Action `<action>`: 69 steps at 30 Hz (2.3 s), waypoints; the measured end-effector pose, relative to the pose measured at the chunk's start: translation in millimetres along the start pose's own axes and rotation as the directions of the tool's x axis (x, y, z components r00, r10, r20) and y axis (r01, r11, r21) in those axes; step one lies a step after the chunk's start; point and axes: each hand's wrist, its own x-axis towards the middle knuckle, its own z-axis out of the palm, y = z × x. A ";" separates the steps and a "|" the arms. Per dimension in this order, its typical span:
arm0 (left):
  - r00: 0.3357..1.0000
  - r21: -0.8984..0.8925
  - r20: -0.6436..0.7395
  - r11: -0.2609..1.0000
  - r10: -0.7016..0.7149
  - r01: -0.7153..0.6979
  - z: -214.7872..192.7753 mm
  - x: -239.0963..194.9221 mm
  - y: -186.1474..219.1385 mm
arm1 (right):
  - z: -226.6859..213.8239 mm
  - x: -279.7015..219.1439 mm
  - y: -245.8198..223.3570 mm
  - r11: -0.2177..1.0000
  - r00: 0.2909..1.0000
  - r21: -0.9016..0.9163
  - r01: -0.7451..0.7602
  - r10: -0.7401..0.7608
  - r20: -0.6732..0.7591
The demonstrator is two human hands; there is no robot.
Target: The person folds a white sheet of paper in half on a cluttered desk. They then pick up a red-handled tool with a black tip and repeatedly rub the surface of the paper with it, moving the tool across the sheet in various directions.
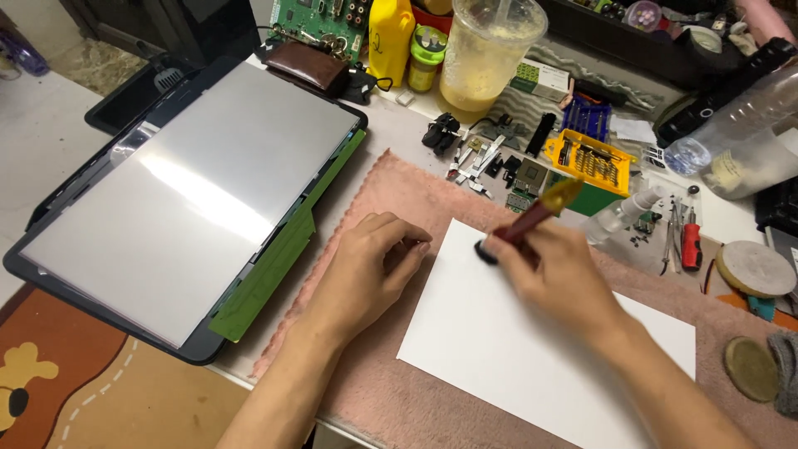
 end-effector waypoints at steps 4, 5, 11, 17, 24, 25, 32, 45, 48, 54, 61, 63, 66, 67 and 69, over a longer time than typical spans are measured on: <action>1.000 -0.029 -0.010 0.999 -0.015 0.015 1.3 -0.5 0.3 | -4.8 17.7 8.1 0.997 0.991 0.010 0.070 -0.069 -0.119; 1.000 -0.029 -0.012 0.999 -0.018 0.017 1.8 0.1 0.2 | -3.2 9.7 4.2 0.997 0.991 0.010 0.071 -0.069 -0.116; 0.999 -0.049 -0.021 0.998 -0.035 0.034 1.7 -0.4 1.0 | 6.9 -48.7 -28.5 0.997 0.996 0.029 0.076 -0.074 -0.038; 1.000 -0.042 -0.004 0.999 -0.019 0.019 1.9 -0.7 1.8 | 11.8 -100.7 -53.9 0.973 0.984 0.206 0.102 -0.130 0.125; 0.998 -0.016 0.009 0.998 -0.055 0.055 -1.5 1.0 7.2 | -4.5 -34.4 5.0 0.995 0.993 0.007 0.099 -0.098 -0.069; 0.997 0.005 0.021 0.997 -0.071 0.071 -1.8 1.4 7.9 | -7.5 -23.4 16.9 1.000 0.996 -0.002 0.024 -0.024 -0.086; 0.988 0.070 0.144 0.997 -0.047 0.037 2.7 1.9 -0.4 | -1.0 -20.1 29.9 1.000 0.984 0.025 0.017 -0.012 -0.179; 0.988 0.078 0.155 0.996 0.020 -0.033 2.8 1.2 -3.1 | 2.1 -114.7 -30.0 0.946 0.978 0.304 -0.114 0.053 0.203; 0.986 0.102 0.168 0.995 -0.017 -0.001 1.0 1.8 1.3 | -8.4 -74.1 -8.3 0.982 0.997 0.177 -0.063 0.055 0.050; 0.981 0.124 0.175 0.991 -0.080 0.059 0.0 3.0 5.5 | -30.7 -13.2 7.8 0.926 0.932 0.112 -0.359 0.362 -0.007; 0.975 0.126 0.169 0.985 -0.141 0.121 1.6 3.1 1.0 | -14.8 -59.6 6.0 0.927 0.946 0.195 -0.321 0.306 0.104; 0.976 0.121 0.170 0.986 -0.134 0.115 1.1 3.6 2.1 | -11.3 -90.5 -10.1 0.963 0.989 0.225 -0.148 0.142 0.045; 0.974 0.116 0.171 0.985 -0.149 0.130 2.0 2.8 0.9 | -6.2 -130.9 -30.6 0.958 0.999 0.287 0.003 -0.017 0.046; 0.972 0.116 0.166 0.982 -0.166 0.148 2.6 2.7 0.2 | -4.7 -143.0 -36.7 0.945 0.994 0.327 -0.020 -0.017 0.109; 0.976 0.117 0.163 0.985 -0.148 0.130 4.3 2.3 -1.5 | -3.1 -148.3 -30.2 0.948 0.993 0.316 -0.032 -0.006 0.118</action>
